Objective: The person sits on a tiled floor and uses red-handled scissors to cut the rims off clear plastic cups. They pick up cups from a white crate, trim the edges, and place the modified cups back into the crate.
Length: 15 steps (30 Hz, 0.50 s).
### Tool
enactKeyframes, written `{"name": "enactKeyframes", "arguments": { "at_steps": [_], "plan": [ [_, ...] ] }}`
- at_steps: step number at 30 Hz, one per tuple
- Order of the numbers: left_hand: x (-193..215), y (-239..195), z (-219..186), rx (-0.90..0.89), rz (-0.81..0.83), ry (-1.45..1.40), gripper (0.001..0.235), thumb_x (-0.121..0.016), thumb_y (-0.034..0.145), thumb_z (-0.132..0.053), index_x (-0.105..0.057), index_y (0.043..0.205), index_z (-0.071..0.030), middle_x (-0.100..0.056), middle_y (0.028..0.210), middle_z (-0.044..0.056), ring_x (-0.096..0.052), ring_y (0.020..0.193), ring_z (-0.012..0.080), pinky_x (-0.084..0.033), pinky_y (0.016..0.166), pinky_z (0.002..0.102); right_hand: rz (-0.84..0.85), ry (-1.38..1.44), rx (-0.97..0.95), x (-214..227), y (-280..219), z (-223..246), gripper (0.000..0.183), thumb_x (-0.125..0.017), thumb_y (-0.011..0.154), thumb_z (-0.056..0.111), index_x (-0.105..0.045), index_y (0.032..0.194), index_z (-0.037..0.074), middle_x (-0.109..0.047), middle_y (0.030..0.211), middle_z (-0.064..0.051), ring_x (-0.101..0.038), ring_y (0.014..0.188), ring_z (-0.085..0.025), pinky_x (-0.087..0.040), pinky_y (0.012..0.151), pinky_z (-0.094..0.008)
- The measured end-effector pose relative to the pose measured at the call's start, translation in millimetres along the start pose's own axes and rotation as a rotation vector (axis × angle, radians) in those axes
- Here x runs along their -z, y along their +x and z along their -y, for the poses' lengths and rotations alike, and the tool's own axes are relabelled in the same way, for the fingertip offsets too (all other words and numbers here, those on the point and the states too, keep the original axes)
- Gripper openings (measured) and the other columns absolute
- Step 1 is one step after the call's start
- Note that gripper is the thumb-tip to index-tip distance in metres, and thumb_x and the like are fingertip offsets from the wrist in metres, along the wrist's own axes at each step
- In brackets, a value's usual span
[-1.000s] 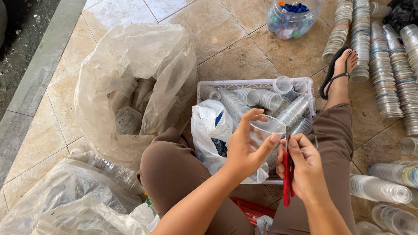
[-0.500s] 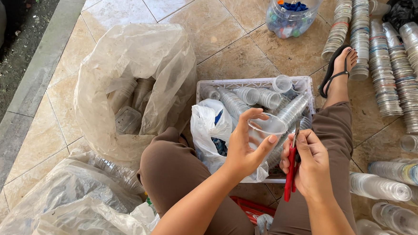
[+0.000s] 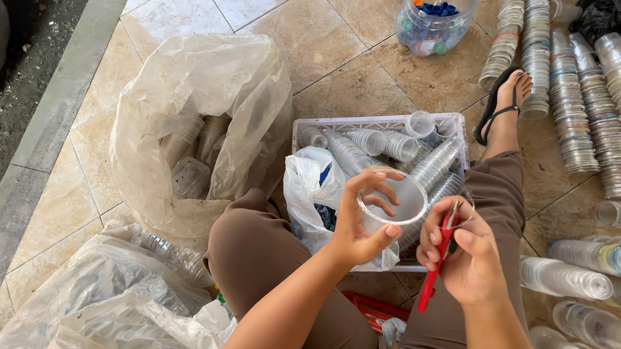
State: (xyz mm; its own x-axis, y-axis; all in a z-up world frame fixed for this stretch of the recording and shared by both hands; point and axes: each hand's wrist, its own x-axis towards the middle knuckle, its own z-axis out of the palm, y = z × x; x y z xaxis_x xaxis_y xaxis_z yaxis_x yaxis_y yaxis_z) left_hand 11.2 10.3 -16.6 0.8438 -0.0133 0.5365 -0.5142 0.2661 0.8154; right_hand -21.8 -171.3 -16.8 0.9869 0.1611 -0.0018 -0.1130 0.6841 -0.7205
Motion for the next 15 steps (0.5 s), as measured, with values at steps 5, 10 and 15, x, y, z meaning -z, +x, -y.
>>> {"name": "enactKeyframes", "arguments": {
  "at_steps": [5, 10, 15],
  "plan": [
    [2, 0, 3, -0.063, 0.022, -0.033, 0.065, -0.074, 0.089, -0.045, -0.044, 0.134, -0.009, -0.06, 0.126, 0.021, -0.065, 0.087, 0.0225, -0.057, 0.067, 0.032, -0.016, -0.015, 0.037, 8, -3, 0, 0.025, -0.068, 0.093, 0.018, -0.058, 0.1, -0.004, -0.044, 0.065, -0.011, -0.051, 0.046, -0.02, -0.046, 0.037, -0.032],
    [7, -5, -8, -0.03, 0.092, -0.071, 0.061, -0.073, 0.091, -0.034, -0.04, 0.139, -0.015, -0.051, 0.139, 0.022, -0.06, 0.1, 0.023, -0.054, 0.083, 0.032, 0.066, -0.02, -0.037, -21, -9, 22, 0.009, -0.069, 0.093, 0.004, -0.064, 0.1, 0.005, -0.054, 0.07, -0.005, -0.047, 0.055, -0.01, -0.039, 0.045, -0.023],
    [10, -3, -8, -0.109, 0.141, -0.04, 0.062, -0.076, 0.086, -0.034, -0.044, 0.136, -0.018, -0.056, 0.136, 0.021, -0.061, 0.096, 0.0221, -0.054, 0.082, 0.032, 0.06, 0.028, -0.005, -16, -11, 23, 0.016, -0.066, 0.088, -0.002, -0.06, 0.097, 0.009, -0.058, 0.07, -0.006, -0.045, 0.052, -0.009, -0.037, 0.044, -0.022]
  ]
}}
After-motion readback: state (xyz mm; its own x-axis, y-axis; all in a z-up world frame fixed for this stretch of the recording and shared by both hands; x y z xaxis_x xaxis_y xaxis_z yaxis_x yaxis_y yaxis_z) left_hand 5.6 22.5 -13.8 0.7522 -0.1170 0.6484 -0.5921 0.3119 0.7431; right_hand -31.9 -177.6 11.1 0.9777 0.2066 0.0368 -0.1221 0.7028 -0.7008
